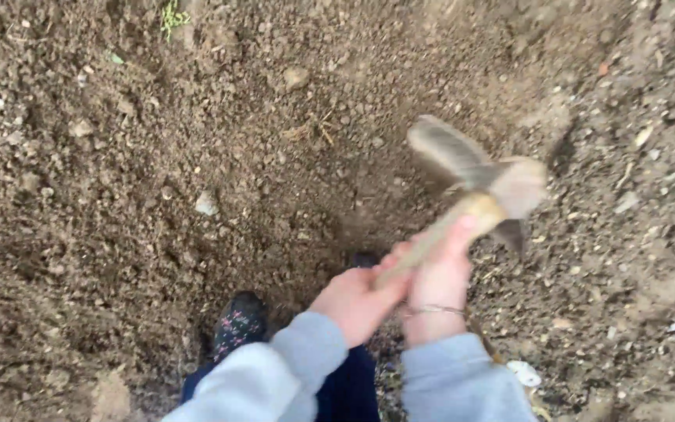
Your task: The person uses a hoe to dig into the ground, repeatedly striking the soil and pulling it back toward their feet.
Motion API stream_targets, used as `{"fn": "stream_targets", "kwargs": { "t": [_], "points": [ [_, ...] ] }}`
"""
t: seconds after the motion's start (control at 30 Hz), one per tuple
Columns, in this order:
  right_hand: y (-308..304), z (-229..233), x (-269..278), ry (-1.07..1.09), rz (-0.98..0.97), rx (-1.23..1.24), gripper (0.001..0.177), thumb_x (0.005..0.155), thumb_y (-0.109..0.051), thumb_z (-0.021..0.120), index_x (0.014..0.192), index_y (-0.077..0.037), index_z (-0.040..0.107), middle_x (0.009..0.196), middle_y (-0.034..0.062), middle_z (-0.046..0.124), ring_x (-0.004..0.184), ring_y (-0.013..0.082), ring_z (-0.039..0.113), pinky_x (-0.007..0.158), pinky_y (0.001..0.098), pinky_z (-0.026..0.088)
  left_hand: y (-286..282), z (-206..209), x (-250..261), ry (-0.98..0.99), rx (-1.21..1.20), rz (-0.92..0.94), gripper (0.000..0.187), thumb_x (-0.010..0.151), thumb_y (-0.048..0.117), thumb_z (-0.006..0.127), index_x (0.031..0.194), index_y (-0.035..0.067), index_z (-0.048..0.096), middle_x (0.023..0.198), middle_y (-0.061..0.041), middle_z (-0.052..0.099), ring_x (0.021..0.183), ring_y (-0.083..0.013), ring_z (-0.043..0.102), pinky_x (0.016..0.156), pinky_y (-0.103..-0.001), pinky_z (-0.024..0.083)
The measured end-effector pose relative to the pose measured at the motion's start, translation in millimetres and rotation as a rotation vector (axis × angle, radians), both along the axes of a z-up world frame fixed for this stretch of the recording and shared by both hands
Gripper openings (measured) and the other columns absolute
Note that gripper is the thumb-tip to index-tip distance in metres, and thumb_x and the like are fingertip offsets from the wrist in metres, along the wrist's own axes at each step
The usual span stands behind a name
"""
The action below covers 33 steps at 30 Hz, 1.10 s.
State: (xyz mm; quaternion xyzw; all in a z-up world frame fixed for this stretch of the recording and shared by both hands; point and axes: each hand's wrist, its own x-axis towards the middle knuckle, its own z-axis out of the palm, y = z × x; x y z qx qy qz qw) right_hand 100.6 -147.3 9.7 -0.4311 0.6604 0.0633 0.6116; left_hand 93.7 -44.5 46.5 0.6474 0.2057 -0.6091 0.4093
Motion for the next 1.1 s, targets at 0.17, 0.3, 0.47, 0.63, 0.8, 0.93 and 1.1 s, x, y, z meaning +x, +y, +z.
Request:
{"fn": "stream_targets", "kwargs": {
  "t": [0.17,0.3,0.47,0.63,0.8,0.93,1.1],
  "points": [
    [-88,14,45,-0.185,0.007,-0.180,0.072,0.070,-0.079,0.046,0.096,-0.012,0.040,0.069,0.0062,0.043,0.053,0.0256,0.049,0.047,0.0448,0.045,-81,6,55,-0.120,-0.175,-0.141,0.093,0.074,0.076,0.032,0.134,0.015,0.069,0.129,-0.025,0.067,0.123,-0.0421,0.063,0.102,-0.047,0.049],
    [-113,-41,40,-0.012,0.001,-0.190,0.091,0.051,-0.087,0.035,0.107,-0.016,0.046,0.086,0.0046,0.050,0.067,0.0202,0.050,0.057,0.0372,0.043,-99,-24,54,-0.065,-0.105,-0.162,0.099,0.074,0.077,0.035,0.137,0.006,0.064,0.138,-0.020,0.064,0.125,-0.0409,0.062,0.103,-0.048,0.049],
    [-28,-49,-29,0.270,-0.004,0.026,0.085,0.082,-0.088,0.036,0.095,-0.006,0.054,0.073,0.0127,0.058,0.061,0.0274,0.057,0.053,0.0453,0.050,-36,-59,-24,-0.073,-0.182,-0.412,0.077,0.089,0.066,0.016,0.165,0.050,0.012,0.148,-0.030,0.045,0.124,-0.0486,0.060,0.112,-0.044,0.044],
    [20,-43,-75,0.376,-0.102,0.167,0.079,0.089,-0.078,0.040,0.111,-0.003,0.052,0.080,0.0175,0.056,0.063,0.0289,0.054,0.054,0.0463,0.051,8,-63,-90,0.175,0.256,-0.176,0.076,0.086,0.077,0.046,0.112,0.011,0.074,0.121,-0.015,0.073,0.119,-0.0348,0.066,0.100,-0.041,0.049],
    [2,-21,-57,0.256,-0.122,0.178,0.076,0.092,-0.080,0.037,0.096,-0.005,0.050,0.068,0.0145,0.051,0.053,0.0279,0.048,0.048,0.0433,0.044,-10,-22,-58,0.152,0.234,-0.110,0.076,0.083,0.075,0.048,0.118,0.012,0.074,0.123,-0.013,0.074,0.118,-0.0319,0.068,0.099,-0.038,0.050],
    [-58,0,-13,0.035,-0.153,0.133,0.073,0.087,-0.084,0.036,0.086,-0.012,0.044,0.061,0.0096,0.042,0.047,0.0263,0.041,0.043,0.0438,0.041,-66,5,1,0.029,0.134,-0.183,0.080,0.084,0.075,0.045,0.121,0.009,0.073,0.124,-0.021,0.070,0.123,-0.0391,0.064,0.101,-0.044,0.049],
    [-168,-2,45,0.047,0.053,-0.195,0.083,0.083,-0.087,0.038,0.099,-0.009,0.060,0.072,0.0116,0.066,0.060,0.0245,0.068,0.056,0.0388,0.061,-154,12,69,-0.048,-0.124,-0.210,0.101,0.079,0.078,0.035,0.140,0.002,0.060,0.147,-0.017,0.059,0.143,-0.0294,0.050,0.119,-0.044,0.040]
  ]
}}
